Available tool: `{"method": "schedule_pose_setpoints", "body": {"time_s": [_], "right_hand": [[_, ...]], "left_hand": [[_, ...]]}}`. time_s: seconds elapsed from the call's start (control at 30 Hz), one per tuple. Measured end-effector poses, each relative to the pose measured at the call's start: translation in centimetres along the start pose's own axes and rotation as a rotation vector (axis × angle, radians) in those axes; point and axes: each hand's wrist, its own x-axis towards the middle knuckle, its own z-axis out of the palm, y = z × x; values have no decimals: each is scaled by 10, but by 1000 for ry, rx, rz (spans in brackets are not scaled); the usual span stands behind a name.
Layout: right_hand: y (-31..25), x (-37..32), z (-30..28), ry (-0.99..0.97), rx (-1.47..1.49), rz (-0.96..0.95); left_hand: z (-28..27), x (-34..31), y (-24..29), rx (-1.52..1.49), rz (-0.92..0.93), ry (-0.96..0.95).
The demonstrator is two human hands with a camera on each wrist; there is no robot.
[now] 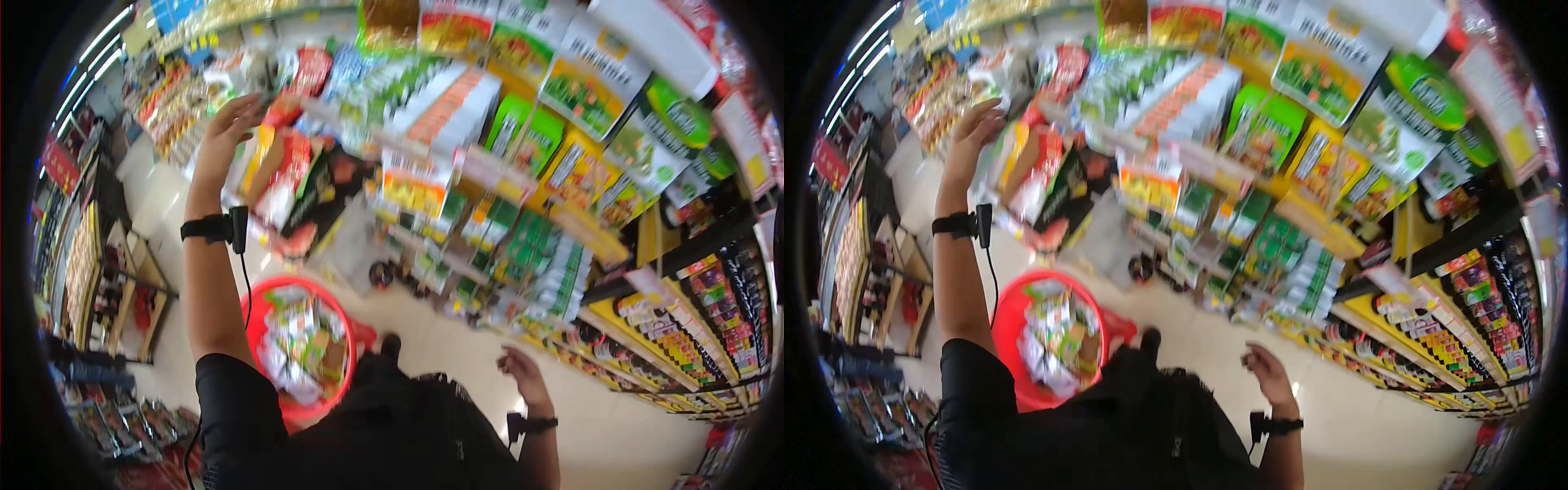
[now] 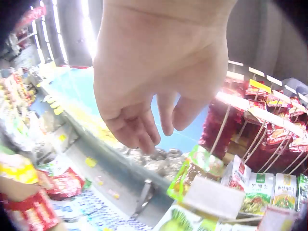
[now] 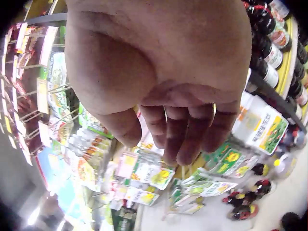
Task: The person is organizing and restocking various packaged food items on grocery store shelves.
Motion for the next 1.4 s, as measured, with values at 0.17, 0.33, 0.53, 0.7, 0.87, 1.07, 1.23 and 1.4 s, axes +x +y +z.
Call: {"method": "schedule_pose_setpoints", "body": {"time_s": [0.17,0.33,0.53,0.7,0.87,1.07,1.23,1.4], "right_hand": [[-51,20,36,-273,-1,-77],[-39,30,74,-375,-62,-36],[-28,15,109,-348,-129,85],[-29,0,128,-253,-225,187],[-23,-19,149,-173,-301,179],[-15,-30,162,-166,-310,280],[-29,-14,180,-199,-324,195],[-33,13,194,-290,-276,41]], "left_hand": [[-28,-212,-148,-79,-566,68],[-9,-424,-264,-144,-1021,-30],[19,-523,-330,102,-1399,-79],[34,-536,-371,297,-1094,13],[31,-562,-459,386,-911,-170],[34,-515,-421,-56,-1407,-154],[34,-484,-375,502,-850,-338],[25,-432,-289,291,-698,-294]]}}
